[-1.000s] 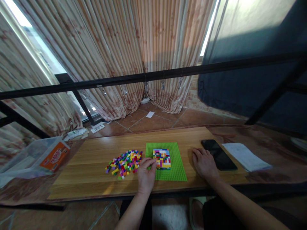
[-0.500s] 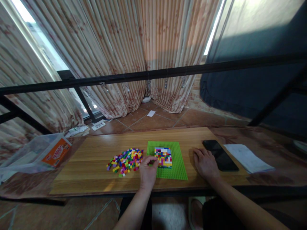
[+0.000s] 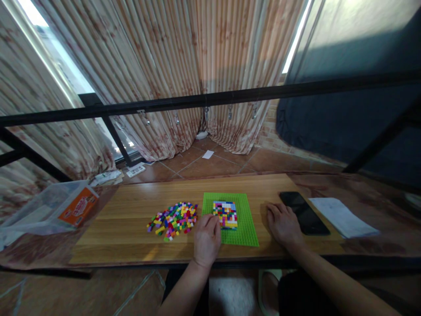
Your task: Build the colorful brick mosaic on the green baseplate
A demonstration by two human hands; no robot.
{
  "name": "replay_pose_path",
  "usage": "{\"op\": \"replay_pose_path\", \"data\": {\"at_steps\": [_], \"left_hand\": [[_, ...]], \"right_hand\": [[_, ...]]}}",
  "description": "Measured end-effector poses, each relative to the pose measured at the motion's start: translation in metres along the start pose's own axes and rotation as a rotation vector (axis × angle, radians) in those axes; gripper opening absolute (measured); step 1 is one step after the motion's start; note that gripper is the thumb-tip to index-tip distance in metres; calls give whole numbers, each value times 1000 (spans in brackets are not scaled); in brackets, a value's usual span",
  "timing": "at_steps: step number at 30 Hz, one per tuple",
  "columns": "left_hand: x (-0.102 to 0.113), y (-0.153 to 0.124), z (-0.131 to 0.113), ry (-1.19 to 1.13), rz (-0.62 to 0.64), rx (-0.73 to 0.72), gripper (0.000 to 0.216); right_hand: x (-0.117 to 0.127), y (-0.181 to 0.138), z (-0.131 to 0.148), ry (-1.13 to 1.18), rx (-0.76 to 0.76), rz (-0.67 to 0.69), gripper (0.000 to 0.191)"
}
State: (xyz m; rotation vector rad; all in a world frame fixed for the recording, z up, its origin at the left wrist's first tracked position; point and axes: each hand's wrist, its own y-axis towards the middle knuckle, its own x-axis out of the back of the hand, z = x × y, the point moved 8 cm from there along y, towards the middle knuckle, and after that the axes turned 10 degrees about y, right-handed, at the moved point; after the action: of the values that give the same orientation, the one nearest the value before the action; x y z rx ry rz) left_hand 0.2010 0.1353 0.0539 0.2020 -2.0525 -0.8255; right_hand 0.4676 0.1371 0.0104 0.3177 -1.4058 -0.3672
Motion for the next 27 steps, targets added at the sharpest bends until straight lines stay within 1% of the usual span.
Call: {"op": "replay_pose_path", "data": {"at_steps": [3,6,8,10,12,14,17,23,25,27], "left_hand": [[0,0,-8,113,30,-101,19],[-3,1,-9,147,112,-146,21],[-6,2,-7,120,177,-137,22],[-7,2,-4,80,215,-116,24],[-5,1,-1,34,229,-97,27],[1,-2,6,-7,214,-58,30],[23,-13,29,-22,147,63,33],[87,-47,104,72,42,351,23],[100,-57,127,117,80,456,23],[106,-65,141,178,141,530,26]], "right_hand": [[-1,-1,-2,-5,-9,3,24],[-2,-1,-2,-6,-11,9,24],[-2,-1,-2,-5,-8,11,24],[-2,-1,-1,-11,-1,14,25],[-1,-1,0,-22,9,18,25],[-1,-2,1,-30,17,20,26],[-3,-3,0,-44,40,15,26],[-14,-6,-7,-90,107,-7,26],[-17,-7,-9,-93,131,-15,27],[-19,-8,-10,-87,153,-15,26]]}}
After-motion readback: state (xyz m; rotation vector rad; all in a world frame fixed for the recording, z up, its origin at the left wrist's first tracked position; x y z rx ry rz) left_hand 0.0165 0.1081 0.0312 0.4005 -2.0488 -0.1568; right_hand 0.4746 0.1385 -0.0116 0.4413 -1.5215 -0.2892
